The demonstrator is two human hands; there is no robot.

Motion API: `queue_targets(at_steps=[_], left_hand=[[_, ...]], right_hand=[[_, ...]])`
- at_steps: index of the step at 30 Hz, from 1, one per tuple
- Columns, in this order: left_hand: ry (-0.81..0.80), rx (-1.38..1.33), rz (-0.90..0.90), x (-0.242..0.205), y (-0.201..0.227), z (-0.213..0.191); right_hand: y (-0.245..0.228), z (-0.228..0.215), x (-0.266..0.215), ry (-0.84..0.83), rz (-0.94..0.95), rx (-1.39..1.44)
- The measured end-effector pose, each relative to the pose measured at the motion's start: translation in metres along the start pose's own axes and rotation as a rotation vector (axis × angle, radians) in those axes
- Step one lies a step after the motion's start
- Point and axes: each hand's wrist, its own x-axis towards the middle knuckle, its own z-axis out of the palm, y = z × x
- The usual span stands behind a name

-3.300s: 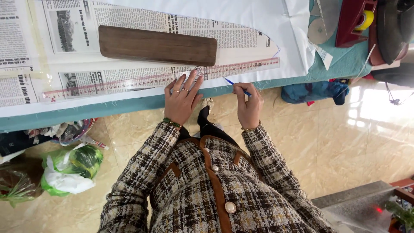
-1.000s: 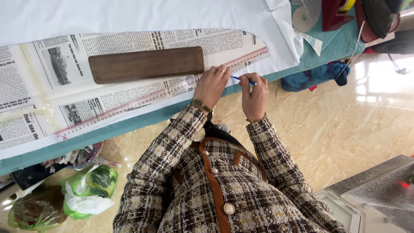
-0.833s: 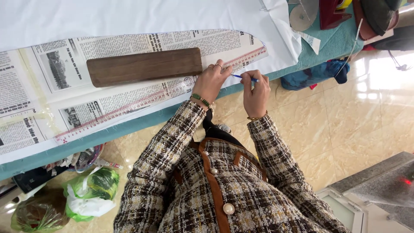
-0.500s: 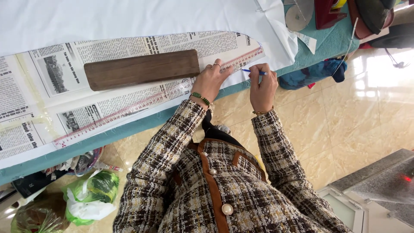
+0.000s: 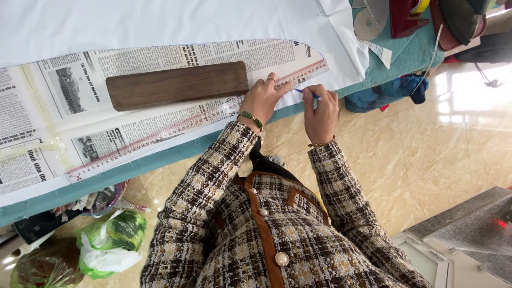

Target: The person cuts a newspaper sheet placed on a white fabric using scissors. They then use a ruler and a pen to draw straight lines on the fabric, aligning the ruler with the newspaper pattern.

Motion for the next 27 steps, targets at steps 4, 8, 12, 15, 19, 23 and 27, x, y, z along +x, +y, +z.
queue_targets(at_steps=[4, 8, 12, 15, 19, 23, 27], left_hand=[[-0.001, -0.036, 0.016, 0.0, -0.002, 0.0], [-0.022, -0.039, 0.022, -0.003, -0.001, 0.0], [0.061, -0.035, 0.033, -0.024, -0.001, -0.024], [0.116, -0.077, -0.026, -0.057, -0.006, -0.064], [0.187, -0.184, -0.171, -0.121, -0.042, -0.056], [0.162, -0.155, -0.236, -0.151, -0.076, -0.064], [0.155, -0.285, -0.196, -0.147, -0.097, -0.065]], right_hand=[[0.021, -0.004, 0.006, 0.024, 0.008, -0.024], [0.025, -0.009, 0.01, 0.041, 0.038, -0.021], [-0.009, -0.009, 0.001, -0.009, 0.049, 0.102], [-0.033, 0.006, -0.016, -0.075, 0.089, 0.251], [-0.072, 0.026, -0.035, -0.204, 0.113, 0.382], [-0.095, 0.038, -0.041, -0.22, 0.121, 0.411], [-0.104, 0.048, -0.042, -0.234, 0.046, 0.332]])
